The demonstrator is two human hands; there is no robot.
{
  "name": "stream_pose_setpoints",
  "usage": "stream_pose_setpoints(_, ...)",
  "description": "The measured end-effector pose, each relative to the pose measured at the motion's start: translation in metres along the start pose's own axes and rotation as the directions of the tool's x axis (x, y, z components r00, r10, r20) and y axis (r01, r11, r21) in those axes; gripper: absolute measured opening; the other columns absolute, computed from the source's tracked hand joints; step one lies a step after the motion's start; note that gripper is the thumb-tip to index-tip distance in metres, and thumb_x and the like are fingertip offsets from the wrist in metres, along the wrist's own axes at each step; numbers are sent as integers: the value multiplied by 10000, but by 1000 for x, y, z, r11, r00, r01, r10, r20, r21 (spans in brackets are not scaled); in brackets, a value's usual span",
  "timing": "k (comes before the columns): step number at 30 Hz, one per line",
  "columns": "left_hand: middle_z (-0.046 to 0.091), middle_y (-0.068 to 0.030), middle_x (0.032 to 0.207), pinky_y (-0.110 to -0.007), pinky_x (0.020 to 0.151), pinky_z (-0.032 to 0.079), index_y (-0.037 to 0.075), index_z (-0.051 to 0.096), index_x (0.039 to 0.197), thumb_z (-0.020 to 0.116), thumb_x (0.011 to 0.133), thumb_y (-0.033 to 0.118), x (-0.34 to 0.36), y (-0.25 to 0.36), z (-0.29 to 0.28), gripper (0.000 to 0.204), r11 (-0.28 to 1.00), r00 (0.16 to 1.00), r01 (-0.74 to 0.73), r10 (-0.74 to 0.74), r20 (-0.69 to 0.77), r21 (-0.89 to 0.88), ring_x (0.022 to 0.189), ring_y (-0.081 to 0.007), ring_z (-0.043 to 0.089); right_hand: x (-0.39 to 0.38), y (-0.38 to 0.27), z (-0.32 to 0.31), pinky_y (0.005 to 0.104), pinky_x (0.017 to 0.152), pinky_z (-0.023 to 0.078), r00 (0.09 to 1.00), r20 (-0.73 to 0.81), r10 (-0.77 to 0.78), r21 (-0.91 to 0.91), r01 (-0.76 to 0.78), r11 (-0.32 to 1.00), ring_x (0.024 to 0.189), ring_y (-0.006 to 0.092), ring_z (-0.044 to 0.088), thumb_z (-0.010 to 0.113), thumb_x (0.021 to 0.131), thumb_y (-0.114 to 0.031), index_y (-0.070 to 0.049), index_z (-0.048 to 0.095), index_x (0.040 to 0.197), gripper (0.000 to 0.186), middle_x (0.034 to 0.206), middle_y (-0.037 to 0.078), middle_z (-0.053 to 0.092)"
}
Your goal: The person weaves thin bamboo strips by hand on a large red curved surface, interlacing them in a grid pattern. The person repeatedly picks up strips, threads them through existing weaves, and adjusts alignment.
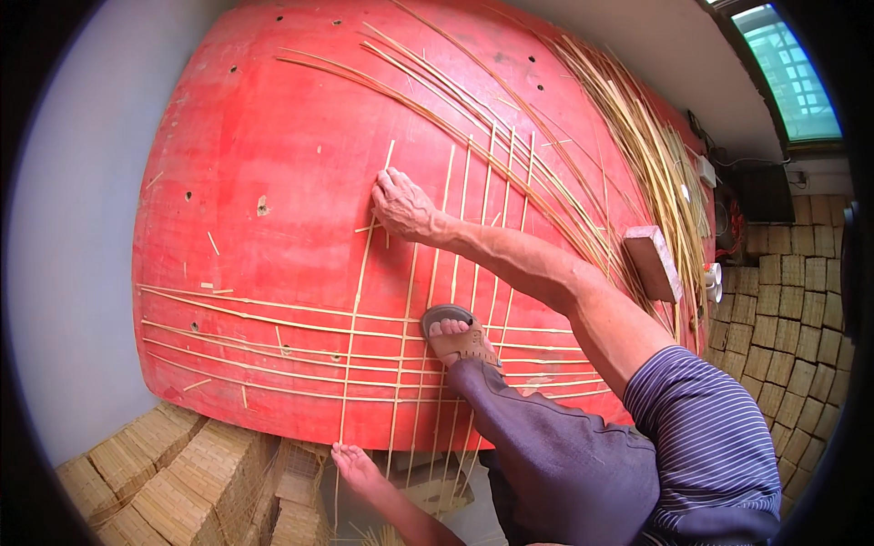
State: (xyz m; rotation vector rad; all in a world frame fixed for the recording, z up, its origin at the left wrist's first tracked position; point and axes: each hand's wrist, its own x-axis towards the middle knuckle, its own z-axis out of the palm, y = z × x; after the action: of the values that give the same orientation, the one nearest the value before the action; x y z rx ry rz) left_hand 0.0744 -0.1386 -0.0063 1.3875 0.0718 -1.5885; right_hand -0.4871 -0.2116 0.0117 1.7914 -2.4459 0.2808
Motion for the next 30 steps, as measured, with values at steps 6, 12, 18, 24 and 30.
stream_pose_setpoints(6, 587, -71, 901, -280, 679, 501, 48, 579, 1007, 589, 993, 147, 39, 30, -97, 100, 983, 844, 157, -87, 529, -90, 776, -167, 582, 24, -22, -18, 456, 814, 465, 991, -126, -53, 114, 67, 991, 933, 350, 546, 601, 824, -209, 24, 584, 912, 249, 938, 195, 555)
stream_pose_setpoints(12, 588, -116, 1025, -314, 751, 512, -10, 576, 1245, 609, 952, 134, -30, -31, 92, 328, 361, 811, -559, 428, 400, 747, 849, -212, 599, -24, -92, -15, 436, 705, 544, 921, 32, -388, 551, 307, 776, 890, 337, 639, 596, 801, -117, -33, 609, 863, 105, 922, 144, 597)
stream_pose_setpoints(18, 585, -208, 1026, -426, 846, 494, -39, 637, 1125, 594, 846, -2, -40, -53, 126, 285, -174, 699, -593, 375, 609, 786, 948, -365, 606, -43, -114, -3, 442, 698, 523, 913, 134, -385, 592, 238, 770, 845, 342, 617, 588, 796, -120, -36, 577, 756, 94, 872, 137, 574)
stream_pose_setpoints(24, 580, -189, 1042, -421, 831, 494, -17, 630, 1130, 599, 851, -29, -59, -72, 114, 281, -162, 686, -630, 341, 643, 759, 948, -342, 600, -57, -98, -4, 438, 657, 509, 909, 80, -410, 613, 279, 739, 807, 338, 603, 610, 772, -87, -35, 552, 730, 89, 854, 126, 565)
stream_pose_setpoints(30, 576, -181, 1026, -408, 824, 489, -31, 625, 1123, 602, 848, -27, -73, -85, 107, 276, -158, 658, -671, 321, 681, 724, 945, -329, 586, -67, -86, -9, 438, 642, 510, 889, 112, -443, 614, 289, 735, 790, 335, 602, 614, 752, -66, -36, 546, 754, 74, 842, 124, 553)
